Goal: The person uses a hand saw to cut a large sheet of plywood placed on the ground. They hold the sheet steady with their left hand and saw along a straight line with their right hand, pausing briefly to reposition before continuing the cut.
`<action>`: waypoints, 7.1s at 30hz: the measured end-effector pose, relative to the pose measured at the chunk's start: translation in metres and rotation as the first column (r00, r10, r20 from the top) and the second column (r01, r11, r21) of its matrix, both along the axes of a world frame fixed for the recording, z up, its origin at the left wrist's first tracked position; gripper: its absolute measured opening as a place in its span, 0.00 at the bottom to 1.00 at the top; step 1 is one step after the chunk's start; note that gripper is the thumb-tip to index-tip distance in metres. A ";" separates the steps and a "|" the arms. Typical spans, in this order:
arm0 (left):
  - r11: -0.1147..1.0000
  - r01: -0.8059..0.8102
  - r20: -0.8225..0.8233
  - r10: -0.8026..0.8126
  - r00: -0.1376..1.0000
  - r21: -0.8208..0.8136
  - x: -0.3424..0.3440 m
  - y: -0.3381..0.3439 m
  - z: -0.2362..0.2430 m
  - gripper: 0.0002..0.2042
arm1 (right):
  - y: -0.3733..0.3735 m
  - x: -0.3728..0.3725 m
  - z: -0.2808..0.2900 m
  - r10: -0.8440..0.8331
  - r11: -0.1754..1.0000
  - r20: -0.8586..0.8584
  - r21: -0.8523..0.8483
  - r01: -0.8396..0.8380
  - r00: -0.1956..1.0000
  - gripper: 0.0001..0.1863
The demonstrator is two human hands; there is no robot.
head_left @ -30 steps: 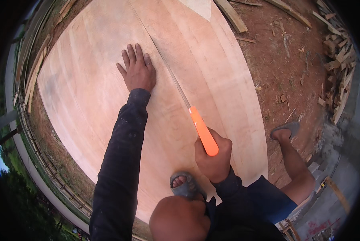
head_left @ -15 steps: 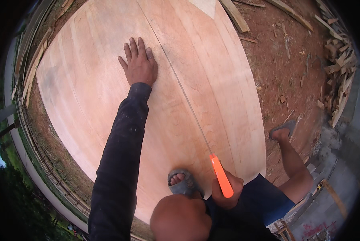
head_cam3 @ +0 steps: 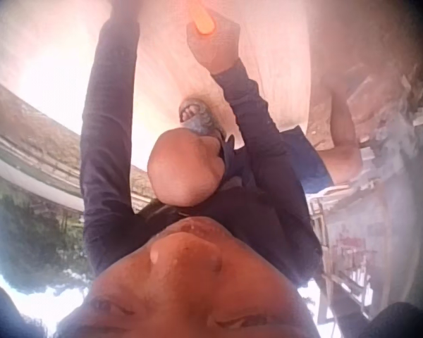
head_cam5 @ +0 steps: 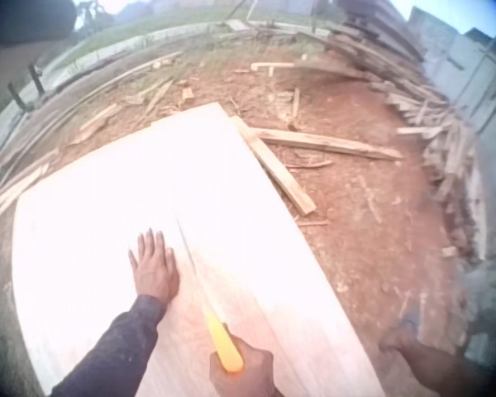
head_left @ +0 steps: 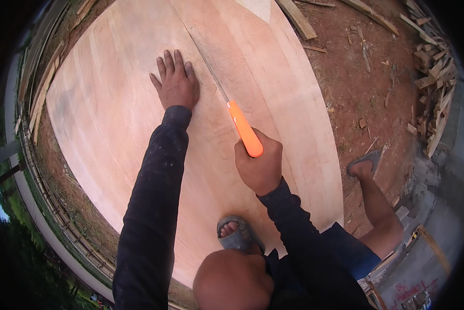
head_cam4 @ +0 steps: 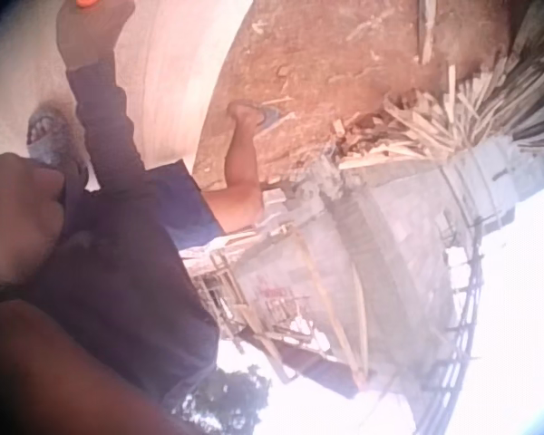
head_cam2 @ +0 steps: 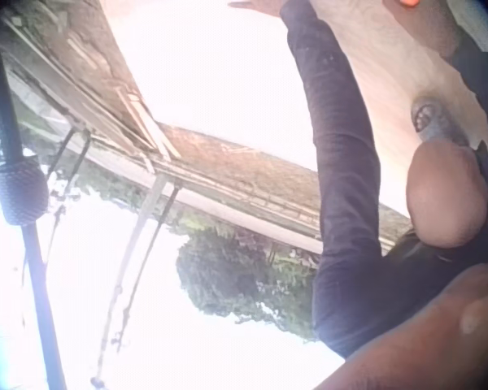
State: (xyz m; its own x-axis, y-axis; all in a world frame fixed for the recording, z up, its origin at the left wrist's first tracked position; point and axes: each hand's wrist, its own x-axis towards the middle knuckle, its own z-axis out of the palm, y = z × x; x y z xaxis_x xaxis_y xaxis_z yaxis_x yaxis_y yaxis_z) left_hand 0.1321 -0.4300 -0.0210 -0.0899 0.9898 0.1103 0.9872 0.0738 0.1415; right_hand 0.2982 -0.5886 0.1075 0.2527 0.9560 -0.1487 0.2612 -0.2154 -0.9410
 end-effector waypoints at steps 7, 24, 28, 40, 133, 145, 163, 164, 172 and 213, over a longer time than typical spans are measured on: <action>1.000 -0.013 0.005 0.013 1.000 0.012 0.004 -0.006 -0.001 0.27 | -0.124 0.043 0.072 0.080 0.984 0.105 -0.169 -0.061 0.991 0.13; 1.000 0.002 0.028 -0.002 1.000 0.008 0.011 -0.003 0.001 0.27 | -0.131 0.042 0.067 0.113 0.983 0.161 -0.159 -0.087 0.980 0.21; 1.000 0.007 0.011 -0.007 1.000 0.018 0.006 -0.006 -0.001 0.27 | -0.084 0.027 0.044 0.026 0.993 0.014 -0.117 -0.024 1.000 0.13; 1.000 0.014 0.025 -0.015 1.000 0.028 0.002 -0.004 -0.002 0.27 | -0.076 0.024 0.022 0.007 0.994 -0.001 -0.109 -0.007 1.000 0.09; 0.998 0.041 0.081 -0.037 0.996 -0.044 0.007 -0.001 0.022 0.27 | 0.008 0.008 -0.024 0.064 0.998 0.089 0.010 -0.065 0.994 0.11; 0.998 0.056 0.093 -0.057 0.994 0.019 0.027 0.006 0.019 0.26 | -0.032 0.029 -0.001 0.024 1.000 0.094 -0.004 -0.024 0.995 0.04; 1.000 -0.007 0.195 0.002 0.981 0.025 -0.002 -0.009 0.002 0.26 | -0.092 0.037 0.023 0.041 0.987 0.044 -0.160 -0.034 0.998 0.02; 1.000 -0.007 0.241 0.002 0.971 0.018 -0.001 -0.007 0.005 0.26 | -0.055 0.022 0.006 0.008 0.990 0.002 -0.140 -0.008 1.000 0.05; 0.998 0.036 0.288 -0.050 0.956 0.054 -0.014 -0.005 0.006 0.27 | -0.040 0.010 -0.009 0.063 0.997 0.057 -0.040 -0.061 0.996 0.04; 0.998 0.050 -0.003 -0.049 0.999 0.037 0.011 -0.004 0.005 0.27 | -0.169 0.049 0.045 0.040 0.994 0.132 -0.102 -0.026 0.990 0.15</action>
